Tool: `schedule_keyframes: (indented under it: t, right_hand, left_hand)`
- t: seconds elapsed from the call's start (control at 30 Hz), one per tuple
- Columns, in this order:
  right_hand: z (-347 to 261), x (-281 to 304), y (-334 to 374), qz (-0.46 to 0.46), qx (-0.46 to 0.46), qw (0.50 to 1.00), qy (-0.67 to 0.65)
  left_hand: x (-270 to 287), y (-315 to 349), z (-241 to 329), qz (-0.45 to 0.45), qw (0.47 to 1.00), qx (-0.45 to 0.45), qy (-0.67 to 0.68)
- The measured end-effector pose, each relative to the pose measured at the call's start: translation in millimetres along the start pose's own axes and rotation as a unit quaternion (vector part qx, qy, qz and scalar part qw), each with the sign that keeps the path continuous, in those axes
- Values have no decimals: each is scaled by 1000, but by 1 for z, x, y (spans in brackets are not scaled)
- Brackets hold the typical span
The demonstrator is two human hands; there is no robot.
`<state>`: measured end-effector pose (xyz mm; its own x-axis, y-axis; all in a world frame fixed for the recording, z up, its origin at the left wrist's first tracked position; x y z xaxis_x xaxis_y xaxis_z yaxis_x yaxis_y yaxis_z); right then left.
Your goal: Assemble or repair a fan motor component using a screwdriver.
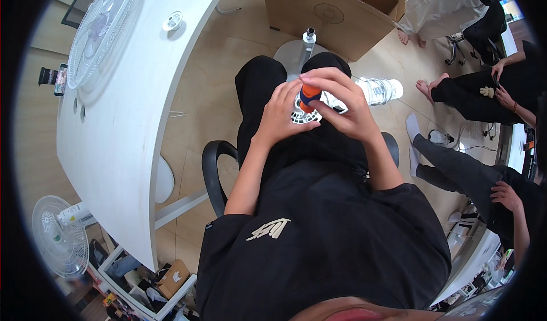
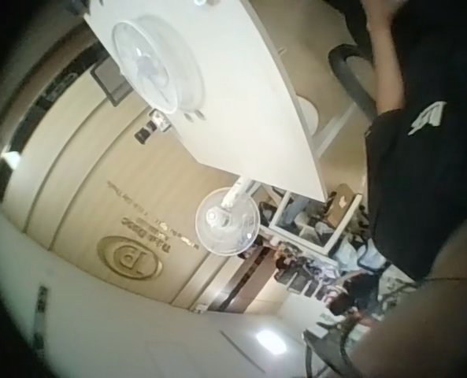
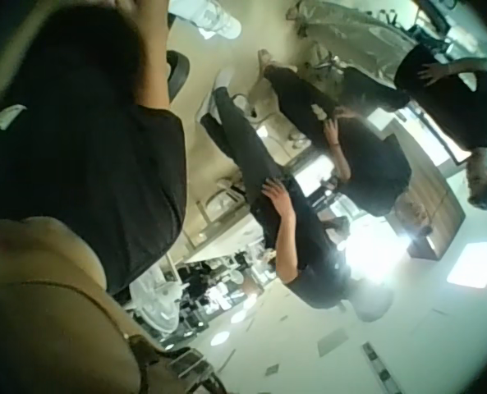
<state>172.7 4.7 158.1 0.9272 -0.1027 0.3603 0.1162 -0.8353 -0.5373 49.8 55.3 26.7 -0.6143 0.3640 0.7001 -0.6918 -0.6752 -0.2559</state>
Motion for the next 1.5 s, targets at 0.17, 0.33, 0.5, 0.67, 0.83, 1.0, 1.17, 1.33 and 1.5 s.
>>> schedule_keyframes:
  t: [0.17, 0.33, 0.5, 0.67, 0.83, 1.0, 1.17, 1.33, 1.5]
  right_hand:
    - [11, -5, 13, 32, -9, 999, 9]
    - [-5, -2, 0, 18, 14, 1000, -5]
    - [3, -3, 2, -18, -10, 1000, -12]
    - [6, -7, 3, 10, -18, 1000, -11]
    - [2, -6, 0, -10, -18, 999, -26]
    - [5, -5, 3, -17, -60, 996, -59]
    - [4, -4, 4, 7, -52, 999, 12]
    - [7, -4, 9, 36, -81, 994, 63]
    - [0, -2, 0, 36, -41, 998, 8]
  left_hand:
    - [-2, 0, 0, 2, 1000, -13, -11]
    - [-2, 1, -1, -8, 1000, 1, -9]
    - [1, 0, 2, -10, 1000, 16, 8]
    - [-2, 1, 0, -27, 999, 16, -14]
    - [-1, 1, 2, -7, 1000, -1, -4]
    - [-2, 2, -1, -17, 1000, 23, -2]
    - [-1, 1, 0, 2, 1000, 12, 2]
    - [0, -2, 1, -1, 1000, 6, 16]
    - [4, -1, 1, 15, 1000, -8, -13]
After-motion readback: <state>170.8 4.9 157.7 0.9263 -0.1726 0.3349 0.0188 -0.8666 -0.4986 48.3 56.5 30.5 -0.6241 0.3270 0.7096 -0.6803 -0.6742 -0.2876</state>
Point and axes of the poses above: each hand's wrist, its own y-axis away from the middle knuckle, its own x-axis out of the back of the hand, z = x × y, the point moved 7 cm from there along -y, towards the middle knuckle, and after that the axes turned 3 degrees about -y, right-handed, at the moved point
